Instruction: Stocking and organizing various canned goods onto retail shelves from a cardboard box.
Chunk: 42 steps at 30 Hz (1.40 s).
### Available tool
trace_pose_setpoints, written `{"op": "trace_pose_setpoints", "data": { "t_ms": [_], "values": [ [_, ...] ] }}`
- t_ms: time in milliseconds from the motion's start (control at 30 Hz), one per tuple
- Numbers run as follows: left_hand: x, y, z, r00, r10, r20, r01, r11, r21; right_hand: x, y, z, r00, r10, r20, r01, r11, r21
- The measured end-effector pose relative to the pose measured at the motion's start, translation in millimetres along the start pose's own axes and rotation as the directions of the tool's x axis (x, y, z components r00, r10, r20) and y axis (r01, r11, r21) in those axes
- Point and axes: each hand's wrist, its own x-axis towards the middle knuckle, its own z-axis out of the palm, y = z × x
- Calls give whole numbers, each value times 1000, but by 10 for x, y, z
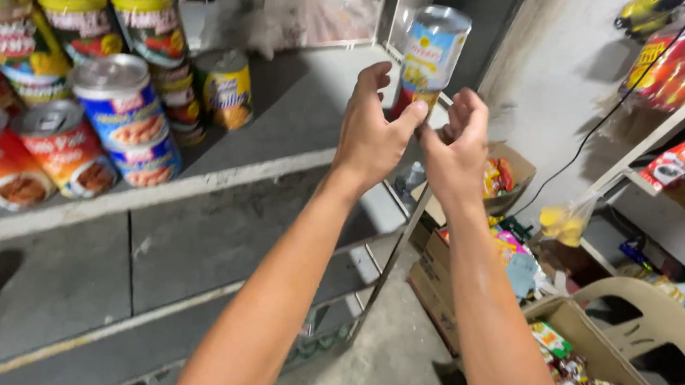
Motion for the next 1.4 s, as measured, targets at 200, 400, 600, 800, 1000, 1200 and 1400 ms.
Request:
{"op": "trace_pose_setpoints", "data": {
  "t_ms": [200,400,600,800,1000,1200,1400],
  "values": [
    [464,-266,363,999,-33,-16,33,998,47,528,738,99,965,-236,112,225,969,106],
    [685,-174,463,990,-136,-27,139,972,188,607,329,165,992,-86,95,109,960,-259],
    [664,-172,290,996,-54,72,41,985,170,617,212,214,996,-16,93,42,960,-276],
    [387,-119,-38,965,228,-131,-187,946,266,553,365,284,993,-105,54,112,983,-143],
    [-181,187,-697,921,324,-217,-147,803,577,448,270,329,994,-101,36,86,953,292],
    [-421,149,-1068,892,270,-362,102,661,744,224,-67,585,949,-193,249,19,823,568],
    [-581,192,-1235,884,223,-412,252,516,819,3,-193,955,903,-279,328,-15,740,673]
  ]
}}
